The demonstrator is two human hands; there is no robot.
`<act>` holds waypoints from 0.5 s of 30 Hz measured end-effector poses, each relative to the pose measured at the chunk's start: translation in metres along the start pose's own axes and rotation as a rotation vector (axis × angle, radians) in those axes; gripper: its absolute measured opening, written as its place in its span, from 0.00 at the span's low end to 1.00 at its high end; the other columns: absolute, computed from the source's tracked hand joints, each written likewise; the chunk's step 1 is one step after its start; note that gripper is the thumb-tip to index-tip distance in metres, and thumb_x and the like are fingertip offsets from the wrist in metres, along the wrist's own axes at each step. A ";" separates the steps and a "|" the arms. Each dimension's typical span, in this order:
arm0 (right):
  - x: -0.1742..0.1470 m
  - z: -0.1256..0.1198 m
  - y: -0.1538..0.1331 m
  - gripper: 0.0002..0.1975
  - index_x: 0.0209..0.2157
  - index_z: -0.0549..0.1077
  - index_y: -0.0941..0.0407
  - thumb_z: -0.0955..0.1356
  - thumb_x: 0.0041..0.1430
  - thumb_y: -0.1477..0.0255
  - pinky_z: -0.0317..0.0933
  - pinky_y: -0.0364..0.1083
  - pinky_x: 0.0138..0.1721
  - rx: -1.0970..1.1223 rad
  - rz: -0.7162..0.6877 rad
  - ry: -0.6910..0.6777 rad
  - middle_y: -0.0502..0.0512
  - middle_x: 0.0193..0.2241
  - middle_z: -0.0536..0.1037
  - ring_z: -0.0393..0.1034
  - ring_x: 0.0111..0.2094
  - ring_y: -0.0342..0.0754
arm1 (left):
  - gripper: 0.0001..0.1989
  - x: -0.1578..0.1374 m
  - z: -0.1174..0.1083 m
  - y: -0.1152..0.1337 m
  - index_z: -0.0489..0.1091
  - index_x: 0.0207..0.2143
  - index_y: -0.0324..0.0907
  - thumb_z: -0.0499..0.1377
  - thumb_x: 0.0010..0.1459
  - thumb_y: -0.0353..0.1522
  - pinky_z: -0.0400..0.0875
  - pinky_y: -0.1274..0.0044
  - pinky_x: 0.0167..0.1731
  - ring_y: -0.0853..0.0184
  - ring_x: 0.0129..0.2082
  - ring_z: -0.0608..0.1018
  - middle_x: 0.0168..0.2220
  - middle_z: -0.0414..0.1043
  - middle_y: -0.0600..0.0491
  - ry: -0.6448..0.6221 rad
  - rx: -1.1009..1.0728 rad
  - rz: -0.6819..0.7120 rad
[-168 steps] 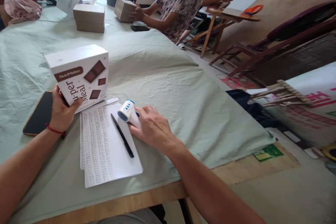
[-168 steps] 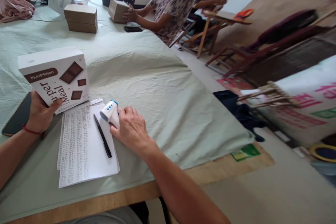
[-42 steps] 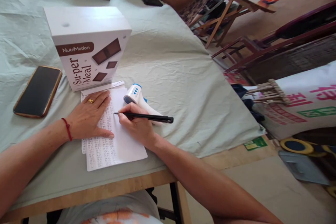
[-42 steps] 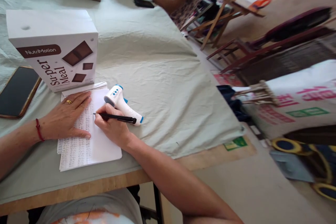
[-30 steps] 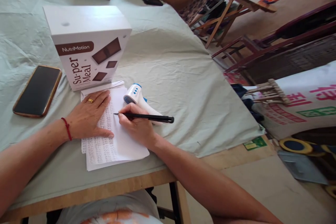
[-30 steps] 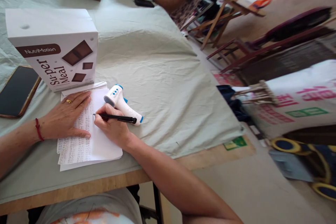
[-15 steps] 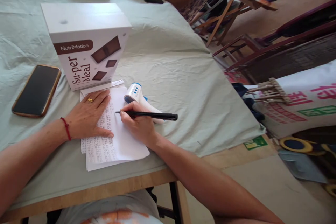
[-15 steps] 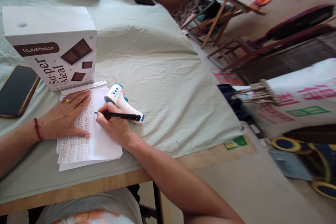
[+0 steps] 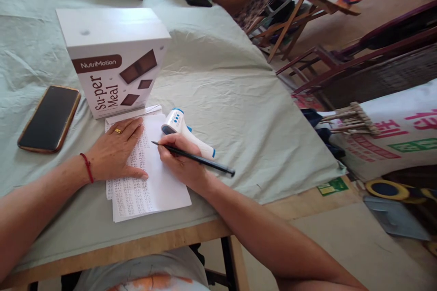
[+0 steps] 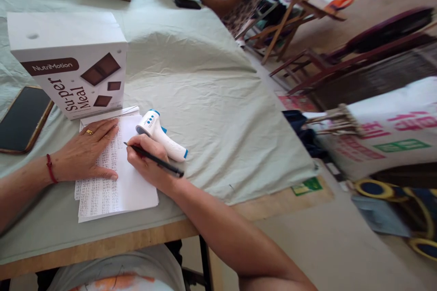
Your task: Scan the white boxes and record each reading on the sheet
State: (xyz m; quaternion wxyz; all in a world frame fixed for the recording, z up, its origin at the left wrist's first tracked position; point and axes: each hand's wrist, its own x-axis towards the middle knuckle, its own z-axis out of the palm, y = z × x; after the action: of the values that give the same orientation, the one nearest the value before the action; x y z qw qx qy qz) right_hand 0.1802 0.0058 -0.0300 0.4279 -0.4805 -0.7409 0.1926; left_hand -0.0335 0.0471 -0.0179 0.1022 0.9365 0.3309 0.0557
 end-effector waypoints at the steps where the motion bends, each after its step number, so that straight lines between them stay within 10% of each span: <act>1: 0.001 -0.003 0.000 0.05 0.36 0.71 0.51 0.63 0.62 0.73 0.71 0.48 0.36 -0.024 -0.051 -0.025 0.50 0.29 0.76 0.72 0.29 0.46 | 0.54 0.000 0.000 0.000 0.58 0.64 0.29 0.62 0.49 0.61 0.56 0.56 0.65 0.41 0.68 0.58 0.67 0.53 0.28 0.010 -0.004 0.005; 4: 0.002 -0.013 0.001 0.10 0.44 0.73 0.51 0.62 0.66 0.74 0.71 0.51 0.44 -0.103 -0.181 -0.057 0.54 0.36 0.78 0.75 0.38 0.49 | 0.44 -0.001 -0.005 0.001 0.65 0.57 0.35 0.61 0.52 0.59 0.66 0.56 0.58 0.44 0.60 0.69 0.60 0.65 0.34 0.165 -0.052 0.032; 7: 0.001 -0.021 0.003 0.17 0.53 0.71 0.50 0.59 0.68 0.77 0.71 0.49 0.44 -0.187 -0.233 -0.081 0.57 0.42 0.76 0.74 0.44 0.50 | 0.26 -0.006 -0.018 0.002 0.67 0.49 0.44 0.59 0.59 0.52 0.72 0.57 0.52 0.52 0.51 0.75 0.51 0.71 0.45 0.613 -0.048 -0.049; 10: 0.000 -0.023 0.005 0.21 0.56 0.70 0.51 0.57 0.68 0.80 0.71 0.49 0.42 -0.296 -0.226 -0.161 0.60 0.43 0.75 0.73 0.45 0.51 | 0.28 -0.012 -0.031 -0.004 0.60 0.55 0.51 0.59 0.58 0.53 0.66 0.49 0.55 0.50 0.58 0.68 0.56 0.63 0.49 1.033 0.094 -0.268; 15: -0.002 -0.021 0.008 0.21 0.54 0.72 0.56 0.58 0.66 0.82 0.72 0.48 0.36 -0.415 -0.246 -0.278 0.60 0.39 0.75 0.73 0.38 0.49 | 0.48 -0.004 -0.030 -0.033 0.36 0.68 0.52 0.59 0.57 0.56 0.61 0.48 0.60 0.46 0.70 0.52 0.72 0.38 0.49 0.989 -0.148 -0.446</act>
State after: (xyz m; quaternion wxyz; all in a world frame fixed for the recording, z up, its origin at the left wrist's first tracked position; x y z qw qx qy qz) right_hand 0.2020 0.0052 -0.0252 0.2348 -0.4333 -0.8688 0.0477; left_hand -0.0621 0.0739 0.0035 0.0095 0.6960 0.5252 0.4894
